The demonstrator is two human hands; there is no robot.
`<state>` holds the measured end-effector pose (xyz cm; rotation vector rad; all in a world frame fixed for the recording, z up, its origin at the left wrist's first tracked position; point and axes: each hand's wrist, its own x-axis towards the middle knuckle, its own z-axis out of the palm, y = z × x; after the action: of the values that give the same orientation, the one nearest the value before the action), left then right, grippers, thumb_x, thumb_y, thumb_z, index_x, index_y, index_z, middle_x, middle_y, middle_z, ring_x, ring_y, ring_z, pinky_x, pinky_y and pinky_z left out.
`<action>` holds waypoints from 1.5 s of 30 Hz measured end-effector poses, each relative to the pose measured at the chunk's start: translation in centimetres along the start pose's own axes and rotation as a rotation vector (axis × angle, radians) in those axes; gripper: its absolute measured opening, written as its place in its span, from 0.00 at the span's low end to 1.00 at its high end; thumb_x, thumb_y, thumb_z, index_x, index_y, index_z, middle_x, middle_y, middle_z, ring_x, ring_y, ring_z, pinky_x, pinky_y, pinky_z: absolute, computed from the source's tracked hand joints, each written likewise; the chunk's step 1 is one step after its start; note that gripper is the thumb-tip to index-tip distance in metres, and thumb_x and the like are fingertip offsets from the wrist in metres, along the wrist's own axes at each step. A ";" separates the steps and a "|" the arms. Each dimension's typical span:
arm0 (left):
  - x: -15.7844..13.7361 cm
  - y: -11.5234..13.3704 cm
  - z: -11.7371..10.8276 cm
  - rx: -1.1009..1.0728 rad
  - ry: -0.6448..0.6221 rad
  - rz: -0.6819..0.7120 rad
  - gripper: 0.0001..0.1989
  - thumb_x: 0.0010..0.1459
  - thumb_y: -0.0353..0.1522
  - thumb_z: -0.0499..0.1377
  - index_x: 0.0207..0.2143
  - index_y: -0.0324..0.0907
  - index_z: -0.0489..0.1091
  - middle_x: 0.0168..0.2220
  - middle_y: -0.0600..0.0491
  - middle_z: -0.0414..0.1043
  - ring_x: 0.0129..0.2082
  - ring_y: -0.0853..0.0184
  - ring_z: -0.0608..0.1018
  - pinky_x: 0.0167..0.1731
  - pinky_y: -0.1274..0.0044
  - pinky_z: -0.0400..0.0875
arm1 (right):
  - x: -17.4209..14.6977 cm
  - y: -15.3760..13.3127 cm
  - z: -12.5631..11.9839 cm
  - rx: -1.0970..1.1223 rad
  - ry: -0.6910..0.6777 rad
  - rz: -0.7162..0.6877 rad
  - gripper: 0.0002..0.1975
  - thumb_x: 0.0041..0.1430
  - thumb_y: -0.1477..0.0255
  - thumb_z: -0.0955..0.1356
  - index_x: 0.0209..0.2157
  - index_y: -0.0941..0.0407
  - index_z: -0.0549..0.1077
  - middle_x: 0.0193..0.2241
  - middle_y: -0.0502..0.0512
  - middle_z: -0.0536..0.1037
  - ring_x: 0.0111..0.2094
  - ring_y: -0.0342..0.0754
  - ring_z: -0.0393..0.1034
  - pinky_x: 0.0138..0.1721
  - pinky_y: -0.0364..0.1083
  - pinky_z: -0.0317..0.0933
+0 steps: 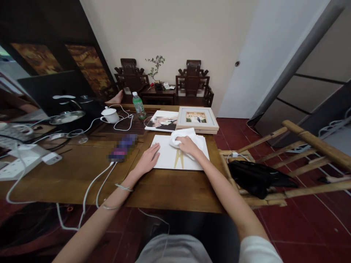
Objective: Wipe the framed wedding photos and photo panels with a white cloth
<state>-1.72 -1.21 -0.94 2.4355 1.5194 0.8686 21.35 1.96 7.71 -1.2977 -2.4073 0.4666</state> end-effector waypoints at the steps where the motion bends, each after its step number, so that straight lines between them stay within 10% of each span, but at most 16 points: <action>1: 0.0 0.0 0.0 0.000 -0.001 -0.001 0.21 0.63 0.32 0.46 0.56 0.33 0.63 0.60 0.39 0.61 0.62 0.57 0.61 0.60 0.60 0.58 | 0.4 -0.1 0.3 -0.031 0.002 0.010 0.20 0.47 0.83 0.57 0.38 0.60 0.74 0.41 0.60 0.78 0.42 0.53 0.71 0.48 0.49 0.58; 9: 0.0 -0.2 0.3 -0.008 0.027 0.012 0.21 0.63 0.33 0.46 0.56 0.36 0.62 0.60 0.40 0.61 0.62 0.57 0.62 0.59 0.60 0.59 | -3.8 -3.3 3.0 -0.242 -0.112 -0.079 0.23 0.47 0.85 0.58 0.45 0.62 0.69 0.54 0.74 0.67 0.65 0.58 0.45 0.57 0.70 0.39; 17: 0.0 -0.3 0.4 -0.015 0.041 0.017 0.20 0.63 0.33 0.47 0.56 0.38 0.63 0.60 0.41 0.62 0.62 0.57 0.62 0.59 0.60 0.59 | -8.8 -7.3 0.9 -0.139 -0.308 -0.197 0.21 0.43 0.86 0.58 0.38 0.58 0.71 0.42 0.64 0.76 0.55 0.57 0.63 0.54 0.61 0.52; 21: 0.0 -0.4 0.5 -0.024 0.045 0.013 0.21 0.63 0.33 0.47 0.56 0.37 0.63 0.60 0.40 0.62 0.61 0.57 0.63 0.59 0.59 0.59 | -6.2 -6.4 0.4 -0.116 -0.313 -0.172 0.20 0.46 0.84 0.58 0.37 0.58 0.73 0.35 0.60 0.78 0.41 0.55 0.72 0.47 0.53 0.58; 31: 0.0 -0.6 0.5 -0.062 0.036 0.011 0.21 0.64 0.32 0.45 0.57 0.38 0.62 0.60 0.42 0.62 0.62 0.58 0.62 0.60 0.59 0.57 | 1.6 -3.2 3.6 -0.314 -0.067 -0.135 0.21 0.50 0.83 0.59 0.46 0.63 0.71 0.49 0.71 0.72 0.55 0.60 0.62 0.56 0.63 0.46; 40: 0.0 -0.9 0.8 -0.105 0.028 -0.002 0.23 0.64 0.31 0.43 0.60 0.36 0.58 0.62 0.41 0.58 0.63 0.58 0.60 0.61 0.60 0.57 | -5.3 -7.8 4.1 -0.315 -0.190 -0.267 0.20 0.49 0.85 0.59 0.43 0.61 0.71 0.54 0.69 0.68 0.61 0.58 0.54 0.57 0.60 0.51; 45: 0.0 -0.8 0.9 -0.081 0.026 0.002 0.23 0.63 0.30 0.43 0.58 0.35 0.60 0.62 0.40 0.58 0.64 0.58 0.59 0.61 0.60 0.56 | -6.7 -8.2 3.3 -0.251 -0.258 -0.240 0.19 0.47 0.84 0.59 0.40 0.61 0.72 0.48 0.70 0.72 0.50 0.58 0.67 0.50 0.54 0.59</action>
<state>-1.86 -0.65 -2.00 2.3785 1.4606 0.9459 17.30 -8.31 7.46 -1.0753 -2.8705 0.2854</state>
